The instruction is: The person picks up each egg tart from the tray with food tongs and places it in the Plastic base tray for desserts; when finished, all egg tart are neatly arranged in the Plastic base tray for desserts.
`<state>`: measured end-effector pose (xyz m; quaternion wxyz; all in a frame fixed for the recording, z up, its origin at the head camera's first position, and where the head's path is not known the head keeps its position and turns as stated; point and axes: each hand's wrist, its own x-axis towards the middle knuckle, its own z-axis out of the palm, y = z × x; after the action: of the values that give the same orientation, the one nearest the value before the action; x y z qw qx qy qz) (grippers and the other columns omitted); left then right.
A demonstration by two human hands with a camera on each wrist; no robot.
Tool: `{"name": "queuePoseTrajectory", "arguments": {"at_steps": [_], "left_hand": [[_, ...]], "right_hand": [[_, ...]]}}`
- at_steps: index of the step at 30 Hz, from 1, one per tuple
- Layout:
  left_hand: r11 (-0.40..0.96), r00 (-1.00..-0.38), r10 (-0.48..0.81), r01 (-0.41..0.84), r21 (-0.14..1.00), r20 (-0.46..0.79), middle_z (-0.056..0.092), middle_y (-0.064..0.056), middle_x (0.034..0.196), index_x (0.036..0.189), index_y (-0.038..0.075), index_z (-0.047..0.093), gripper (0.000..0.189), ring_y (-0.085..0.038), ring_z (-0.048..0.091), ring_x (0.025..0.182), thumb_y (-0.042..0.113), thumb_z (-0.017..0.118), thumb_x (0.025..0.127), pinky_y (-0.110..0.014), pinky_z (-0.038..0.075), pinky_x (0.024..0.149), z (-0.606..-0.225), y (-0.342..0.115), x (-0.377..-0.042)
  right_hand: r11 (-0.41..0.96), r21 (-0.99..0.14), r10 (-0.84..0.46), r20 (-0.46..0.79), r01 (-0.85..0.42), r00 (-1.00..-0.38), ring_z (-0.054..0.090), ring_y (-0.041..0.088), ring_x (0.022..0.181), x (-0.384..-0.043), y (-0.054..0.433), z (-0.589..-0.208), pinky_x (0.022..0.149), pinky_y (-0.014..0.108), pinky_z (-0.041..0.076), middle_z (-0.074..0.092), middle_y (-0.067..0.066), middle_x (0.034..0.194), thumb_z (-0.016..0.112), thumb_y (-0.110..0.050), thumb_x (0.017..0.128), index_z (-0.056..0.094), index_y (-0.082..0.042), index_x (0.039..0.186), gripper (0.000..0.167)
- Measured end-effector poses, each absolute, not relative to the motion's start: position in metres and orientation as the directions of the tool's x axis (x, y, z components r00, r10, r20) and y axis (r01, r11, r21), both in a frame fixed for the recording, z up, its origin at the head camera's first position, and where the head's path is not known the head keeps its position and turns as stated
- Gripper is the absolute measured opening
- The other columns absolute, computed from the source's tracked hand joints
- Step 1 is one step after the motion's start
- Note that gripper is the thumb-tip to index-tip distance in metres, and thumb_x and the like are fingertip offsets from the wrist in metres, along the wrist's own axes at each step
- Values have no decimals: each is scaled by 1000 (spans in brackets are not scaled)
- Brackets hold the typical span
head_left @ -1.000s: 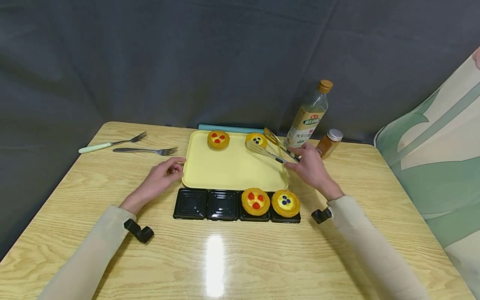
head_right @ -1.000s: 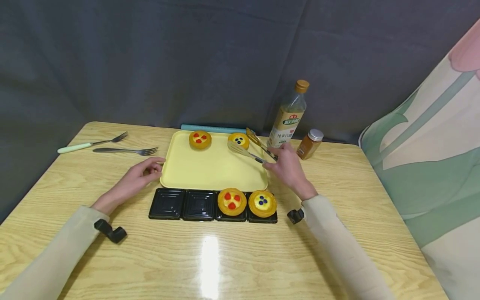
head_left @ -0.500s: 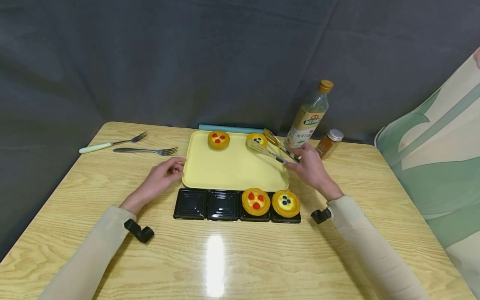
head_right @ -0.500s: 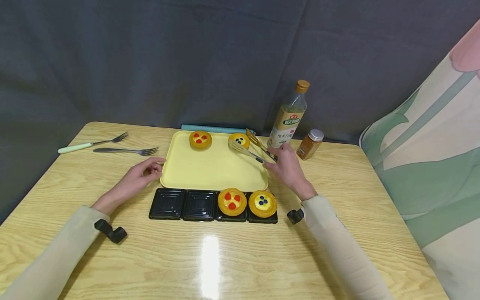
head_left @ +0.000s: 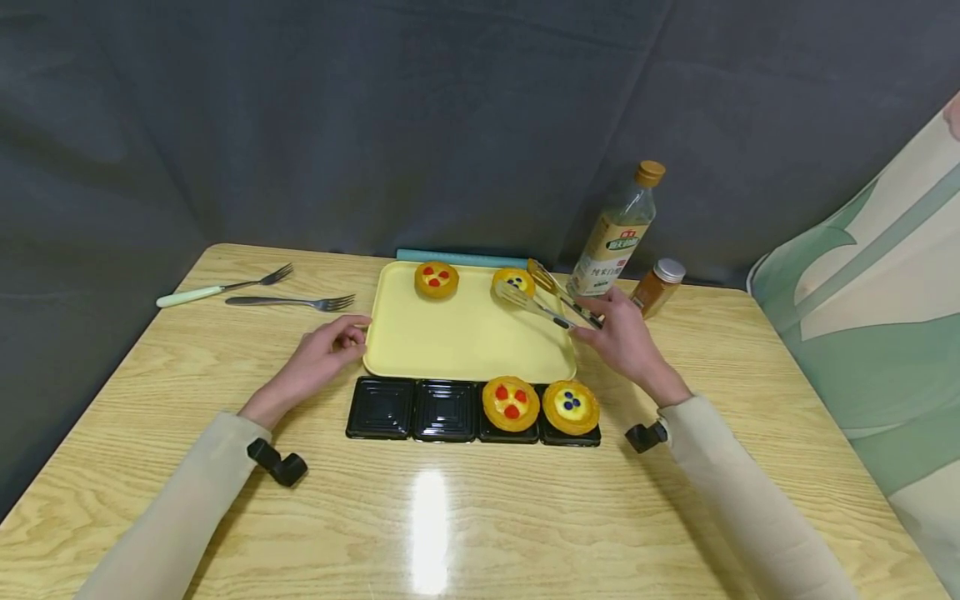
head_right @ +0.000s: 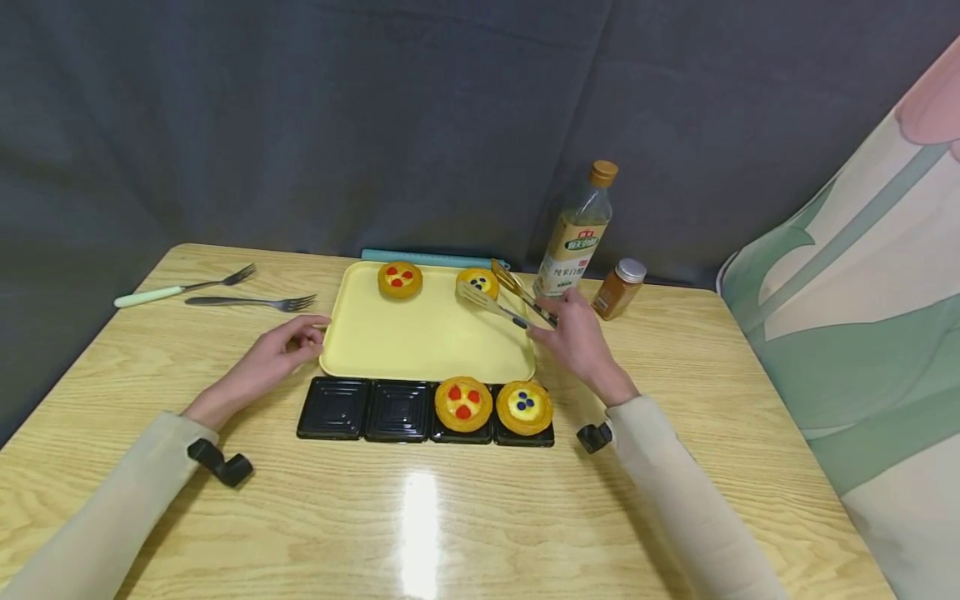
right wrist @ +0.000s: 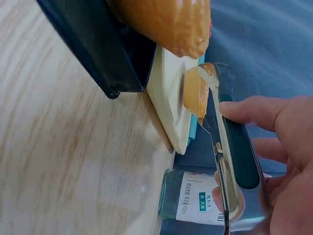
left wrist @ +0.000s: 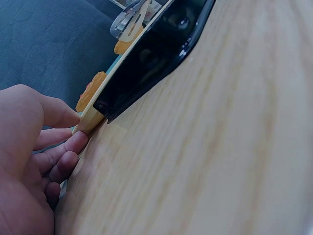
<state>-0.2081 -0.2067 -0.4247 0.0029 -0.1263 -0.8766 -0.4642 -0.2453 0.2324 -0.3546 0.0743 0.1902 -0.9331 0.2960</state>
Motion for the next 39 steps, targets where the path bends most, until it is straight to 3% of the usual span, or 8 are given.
{"name": "queuePoseTrajectory", "arguments": {"at_steps": [2, 5, 10, 16, 39], "left_hand": [[534, -967, 220, 227, 814, 126, 64, -11, 107, 140, 1, 55, 43, -23, 53, 96, 6, 59, 97, -37, 41, 86, -425, -207, -208], [532, -967, 223, 229, 815, 127, 64, -11, 107, 140, 1, 55, 43, -23, 52, 97, 6, 59, 97, -38, 41, 86, -424, -207, -207], [530, -968, 222, 220, 819, 117, 63, -11, 108, 141, 1, 54, 43, -23, 52, 97, 6, 59, 98, -38, 41, 87, -423, -207, -206], [528, -968, 226, 219, 821, 112, 63, -11, 108, 141, 1, 53, 43, -23, 52, 98, 6, 59, 98, -39, 41, 88, -422, -207, -206], [532, -969, 221, 216, 819, 112, 63, -12, 109, 141, 1, 54, 43, -24, 52, 99, 6, 59, 98, -41, 40, 89, -420, -207, -205]], "right_hand": [[751, -517, -317, 263, -410, -911, 49, 47, 120, -244, 233, -355, 97, 59, 40, 49, 35, 133, 77, 2, 85, 61, 12, 131, 49], [759, -496, -325, 273, -422, -905, 52, 41, 100, -240, 234, -354, 82, 51, 42, 54, 31, 119, 77, 1, 85, 62, 11, 130, 49], [770, -470, -328, 290, -432, -899, 38, 29, 75, -232, 235, -352, 65, 40, 31, 49, 20, 92, 79, -1, 84, 65, 9, 128, 47], [758, -481, -339, 284, -440, -897, 34, 25, 73, -222, 235, -348, 64, 38, 29, 42, 16, 87, 79, -1, 85, 65, 7, 129, 47], [705, -475, -427, 310, -527, -850, 38, 21, 75, -166, 220, -339, 61, 31, 32, 42, 8, 86, 83, -2, 82, 67, 1, 130, 51]]}}
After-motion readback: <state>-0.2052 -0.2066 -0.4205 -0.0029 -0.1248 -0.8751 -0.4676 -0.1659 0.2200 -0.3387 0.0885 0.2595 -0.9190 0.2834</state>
